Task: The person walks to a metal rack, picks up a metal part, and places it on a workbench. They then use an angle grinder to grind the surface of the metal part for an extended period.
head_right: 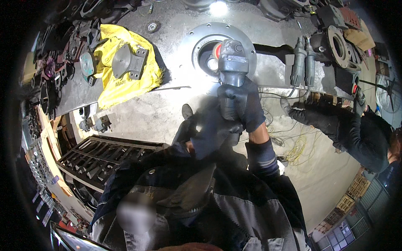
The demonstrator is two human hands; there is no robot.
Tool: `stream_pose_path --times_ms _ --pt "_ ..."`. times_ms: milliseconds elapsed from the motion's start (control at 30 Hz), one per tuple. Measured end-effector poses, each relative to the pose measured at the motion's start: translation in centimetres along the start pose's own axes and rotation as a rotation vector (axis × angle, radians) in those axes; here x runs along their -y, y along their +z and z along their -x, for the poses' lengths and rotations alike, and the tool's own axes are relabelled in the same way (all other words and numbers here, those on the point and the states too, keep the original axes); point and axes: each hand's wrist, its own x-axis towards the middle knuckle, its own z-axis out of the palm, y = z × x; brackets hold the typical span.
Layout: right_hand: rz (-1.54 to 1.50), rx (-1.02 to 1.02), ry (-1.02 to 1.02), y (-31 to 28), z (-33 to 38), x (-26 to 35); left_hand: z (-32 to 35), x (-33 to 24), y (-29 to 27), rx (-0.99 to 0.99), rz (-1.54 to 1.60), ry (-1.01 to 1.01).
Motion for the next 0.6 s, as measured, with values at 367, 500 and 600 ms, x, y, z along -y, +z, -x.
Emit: stream_pose_path --times_ms 367,500,600 --pt "-0.166 0.092 0.090 0.3 -2.6 0.4 -1.7 -2.1 -0.1 0.009 -0.442 -0.076" --pt "-0.084 0.086 0.068 0.5 -3.2 0.0 -2.3 -1.4 -0.5 0.015 -0.296 -0.084" --pt "-0.050 0.114 0.033 0.6 -3.3 -0.3 -2.3 -1.1 -0.8 0.017 -0.288 -0.098"
